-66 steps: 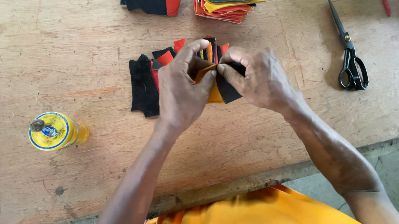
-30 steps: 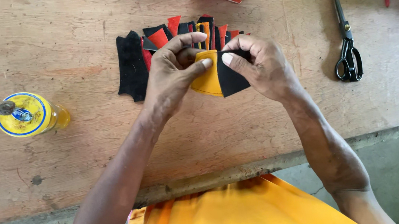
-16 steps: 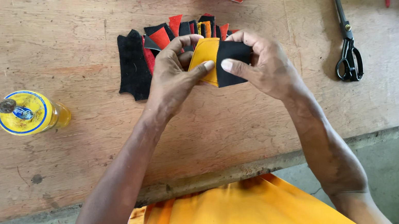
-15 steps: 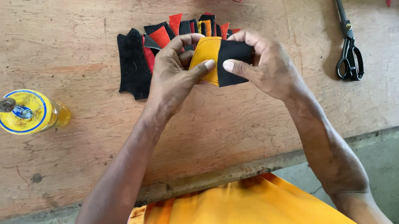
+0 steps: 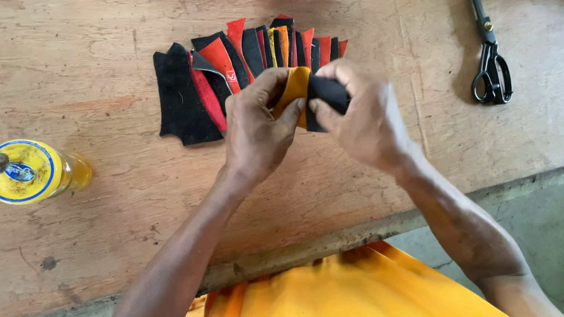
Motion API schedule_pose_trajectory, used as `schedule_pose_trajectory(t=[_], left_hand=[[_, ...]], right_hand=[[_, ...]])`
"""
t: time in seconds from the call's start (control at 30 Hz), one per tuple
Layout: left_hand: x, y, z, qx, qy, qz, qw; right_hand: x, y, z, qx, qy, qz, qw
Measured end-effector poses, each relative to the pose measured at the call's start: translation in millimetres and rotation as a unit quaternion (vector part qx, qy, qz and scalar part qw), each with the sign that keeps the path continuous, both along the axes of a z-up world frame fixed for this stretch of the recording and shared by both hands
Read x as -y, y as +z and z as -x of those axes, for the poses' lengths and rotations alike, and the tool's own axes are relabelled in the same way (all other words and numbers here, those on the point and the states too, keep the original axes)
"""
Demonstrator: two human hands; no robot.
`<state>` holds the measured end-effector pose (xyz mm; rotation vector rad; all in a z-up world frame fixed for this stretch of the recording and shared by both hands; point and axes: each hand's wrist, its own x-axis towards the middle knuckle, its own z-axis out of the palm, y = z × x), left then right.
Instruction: The person repeatedly picks up small black and colored fabric pieces from a pile on a wooden table, aligns them, and presses them together by hand. The person handles the pieces one at a time, folding and pressing them before placing them back on the table.
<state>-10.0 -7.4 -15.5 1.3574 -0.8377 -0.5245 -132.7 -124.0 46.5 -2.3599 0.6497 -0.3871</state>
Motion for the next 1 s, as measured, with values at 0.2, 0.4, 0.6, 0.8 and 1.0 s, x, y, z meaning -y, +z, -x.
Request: schedule_pose_trajectory(t=[0.2,0.4,0.6,0.8,1.0], left_hand=[[3.9,1.8,-14.1,-0.202,-0.082,-0.031,0.975],[-1.5,5.7,-13.6,-0.192,-0.133,0.040,0.972],[-3.6,2.3,-19.3,-0.145,-0.134,-0.034,0.980],[-2.1,-1.2,-19.7,-0.072,-0.137,-0.035,0.987],[-5.0,4.8,-23.2,-0.086,-0.135,-0.036,0.986]], right_hand=[[24.6,-10.8,6.1,0.039,0.008,-0.201,0.979],[36.9,-19.0,15.9,0.042,-0.007,-0.220,0.974],[39.5,3.7,12.4,0.086,0.102,-0.134,0.982],[43.3,-2.4,7.2,-0.065,0.024,-0.138,0.988],[51.7,-2.3,15.6,-0.088,0.021,-0.216,0.972]])
